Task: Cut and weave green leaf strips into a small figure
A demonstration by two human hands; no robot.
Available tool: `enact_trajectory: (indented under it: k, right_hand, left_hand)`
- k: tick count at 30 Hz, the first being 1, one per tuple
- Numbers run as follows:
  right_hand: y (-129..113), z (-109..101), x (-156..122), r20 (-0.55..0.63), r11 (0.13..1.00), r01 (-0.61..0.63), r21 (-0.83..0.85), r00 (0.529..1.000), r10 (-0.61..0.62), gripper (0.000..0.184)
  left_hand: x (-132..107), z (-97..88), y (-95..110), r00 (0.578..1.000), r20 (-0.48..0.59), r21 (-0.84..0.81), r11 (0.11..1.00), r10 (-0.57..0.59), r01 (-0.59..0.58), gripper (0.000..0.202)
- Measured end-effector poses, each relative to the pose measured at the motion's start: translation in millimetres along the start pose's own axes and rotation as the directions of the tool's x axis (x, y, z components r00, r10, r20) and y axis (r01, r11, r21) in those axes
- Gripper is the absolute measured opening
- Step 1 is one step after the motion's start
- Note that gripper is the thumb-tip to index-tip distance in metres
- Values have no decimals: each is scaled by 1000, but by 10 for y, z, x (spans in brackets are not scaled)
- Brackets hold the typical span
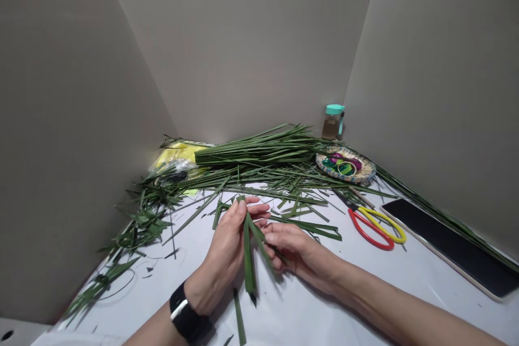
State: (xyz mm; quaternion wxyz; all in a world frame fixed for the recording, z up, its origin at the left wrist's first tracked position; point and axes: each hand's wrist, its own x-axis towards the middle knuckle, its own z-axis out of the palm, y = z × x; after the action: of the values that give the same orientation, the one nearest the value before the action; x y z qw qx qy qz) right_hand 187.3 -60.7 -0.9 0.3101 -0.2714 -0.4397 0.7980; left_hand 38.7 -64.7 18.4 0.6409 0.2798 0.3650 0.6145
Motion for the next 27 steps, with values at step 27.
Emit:
enact_trajectory:
  k: [27]
  right_hand:
    - [-60, -135, 44, -179, 938, 106, -330, 969, -173, 19]
  left_hand:
    - [18, -62, -40, 994, -20, 420, 903, 103, -85, 26]
